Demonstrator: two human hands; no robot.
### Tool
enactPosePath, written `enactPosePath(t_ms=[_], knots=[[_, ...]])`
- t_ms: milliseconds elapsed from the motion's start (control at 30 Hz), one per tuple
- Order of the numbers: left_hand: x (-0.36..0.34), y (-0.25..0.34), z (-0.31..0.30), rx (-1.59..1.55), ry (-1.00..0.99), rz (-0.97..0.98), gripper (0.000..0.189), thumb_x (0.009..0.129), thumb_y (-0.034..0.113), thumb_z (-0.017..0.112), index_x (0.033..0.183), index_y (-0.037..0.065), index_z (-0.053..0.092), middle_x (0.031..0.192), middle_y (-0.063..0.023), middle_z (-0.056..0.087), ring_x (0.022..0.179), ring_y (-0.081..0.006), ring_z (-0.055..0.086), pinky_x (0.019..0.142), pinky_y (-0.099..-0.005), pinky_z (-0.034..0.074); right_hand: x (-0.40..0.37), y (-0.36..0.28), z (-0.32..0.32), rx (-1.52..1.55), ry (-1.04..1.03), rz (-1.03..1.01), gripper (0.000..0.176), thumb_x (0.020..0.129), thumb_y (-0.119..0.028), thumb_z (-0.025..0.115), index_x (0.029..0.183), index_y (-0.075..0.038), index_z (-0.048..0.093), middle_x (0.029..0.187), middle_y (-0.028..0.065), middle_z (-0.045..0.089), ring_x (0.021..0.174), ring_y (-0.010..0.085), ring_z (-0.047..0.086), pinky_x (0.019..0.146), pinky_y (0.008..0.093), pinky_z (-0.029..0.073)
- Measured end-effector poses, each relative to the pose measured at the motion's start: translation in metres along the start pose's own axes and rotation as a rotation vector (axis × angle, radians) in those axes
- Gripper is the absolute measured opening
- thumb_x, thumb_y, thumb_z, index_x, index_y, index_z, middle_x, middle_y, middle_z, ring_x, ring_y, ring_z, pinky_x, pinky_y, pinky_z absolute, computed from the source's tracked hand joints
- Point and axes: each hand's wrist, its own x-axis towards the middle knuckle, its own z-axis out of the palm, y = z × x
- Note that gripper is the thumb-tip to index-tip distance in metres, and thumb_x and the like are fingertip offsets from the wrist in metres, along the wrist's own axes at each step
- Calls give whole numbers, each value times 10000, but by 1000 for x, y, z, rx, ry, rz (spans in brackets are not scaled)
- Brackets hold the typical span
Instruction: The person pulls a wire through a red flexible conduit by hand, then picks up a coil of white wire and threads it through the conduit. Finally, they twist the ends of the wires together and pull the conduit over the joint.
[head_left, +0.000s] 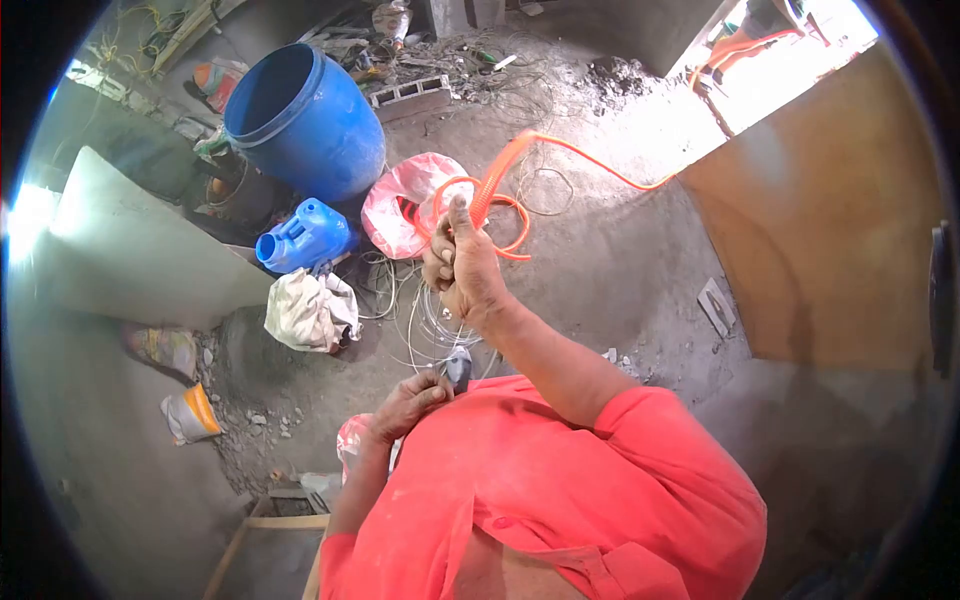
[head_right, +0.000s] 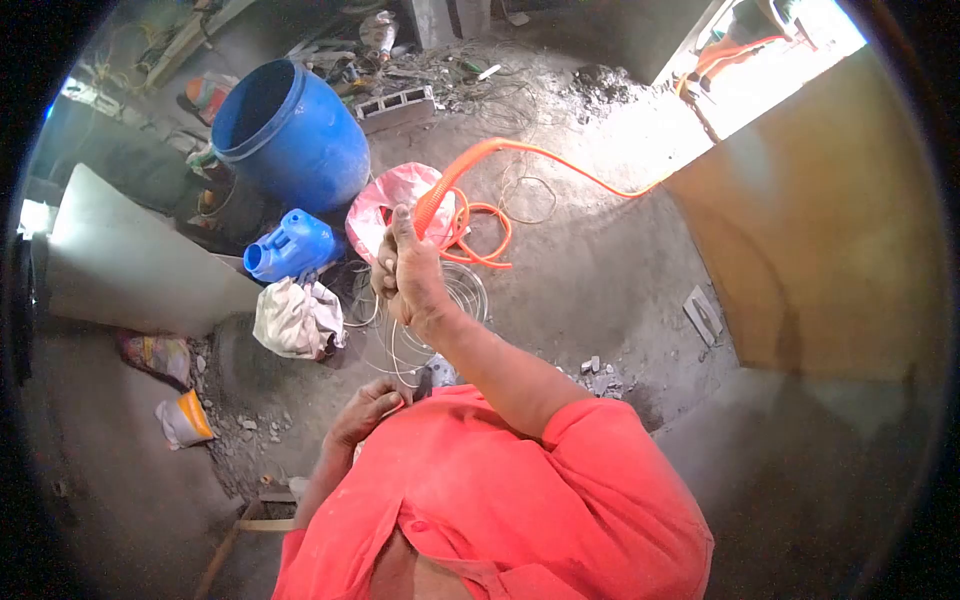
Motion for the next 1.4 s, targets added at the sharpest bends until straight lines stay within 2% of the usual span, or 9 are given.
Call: enactPosePath(t_ms=[100, 400, 500, 633, 800, 1100, 1167, 1300, 1400], knots=[[-4, 2, 3, -180, 99, -135, 210, 976, 212, 613, 1018, 15, 672, 926, -21, 651, 892, -104, 593, 807, -273, 490, 6, 5, 8, -43, 35, -57, 401, 958, -536, 548, 835, -164, 460, 577, -64, 384, 457, 84, 390, 426, 253, 282], [10, 97, -12, 32, 499, 100, 204, 990, 195, 581, 974, 20, 686, 661, 14, 548, 708, -108, 589, 713, -255, 472, -21, 83, 12, -537, 43, -154, 421, 918, -488, 644, 780, -111, 514, 589, -10, 493, 561, 123, 523, 553, 277, 440], [12, 68, 2, -256, 344, 224, 192, 982, 172, 581, 956, 10, 680, 737, -18, 609, 778, -123, 610, 745, -270, 491, -7, 55, 15, -255, 82, -76, 434, 912, -518, 633, 795, -123, 497, 571, -27, 452, 498, 121, 472, 467, 264, 395], [-8, -6, -16, 36, 149, 57, 215, 984, 175, 566, 1001, -6, 681, 822, -48, 664, 811, -135, 628, 794, -290, 510, 16, -5, 8, -83, 16, -194, 415, 945, -491, 604, 791, -122, 493, 543, -15, 435, 402, 123, 432, 378, 284, 369], [-6, 38, -28, 4, 408, 113, 207, 991, 196, 577, 1019, 34, 703, 617, 81, 475, 532, -11, 385, 481, -199, 312, 12, 21, 17, -136, 106, -291, 417, 946, -445, 625, 732, -107, 508, 545, -8, 442, 469, 153, 483, 459, 305, 423], [-6, 114, -4, 327, 300, -39, 193, 964, 148, 590, 999, 10, 719, 723, 41, 562, 673, -46, 465, 590, -226, 381, 13, 53, 10, -204, 54, -297, 430, 960, -432, 614, 690, -112, 515, 592, 3, 510, 529, 126, 518, 531, 311, 428], [3, 119, -1, 390, 330, 85, 191, 949, 168, 582, 973, 40, 722, 632, 84, 489, 532, -21, 392, 467, -206, 287, 3, 60, 7, -404, 12, -335, 439, 965, -458, 594, 732, -89, 545, 659, 21, 565, 541, 115, 524, 546, 289, 421], [6, 141, 4, 112, 374, 5, 189, 948, 172, 580, 983, 30, 701, 661, 46, 537, 581, -47, 482, 522, -217, 379, -15, 89, -2, -587, -24, -254, 484, 977, -482, 555, 704, -83, 536, 638, 48, 557, 674, 135, 558, 668, 291, 433], [8, 107, -11, -16, 223, 49, 204, 950, 189, 600, 1005, 14, 690, 723, 19, 585, 657, -65, 554, 615, -231, 465, -9, 73, -11, -594, -1, -220, 486, 969, -506, 556, 710, -95, 530, 578, 27, 524, 545, 113, 518, 530, 264, 410]])
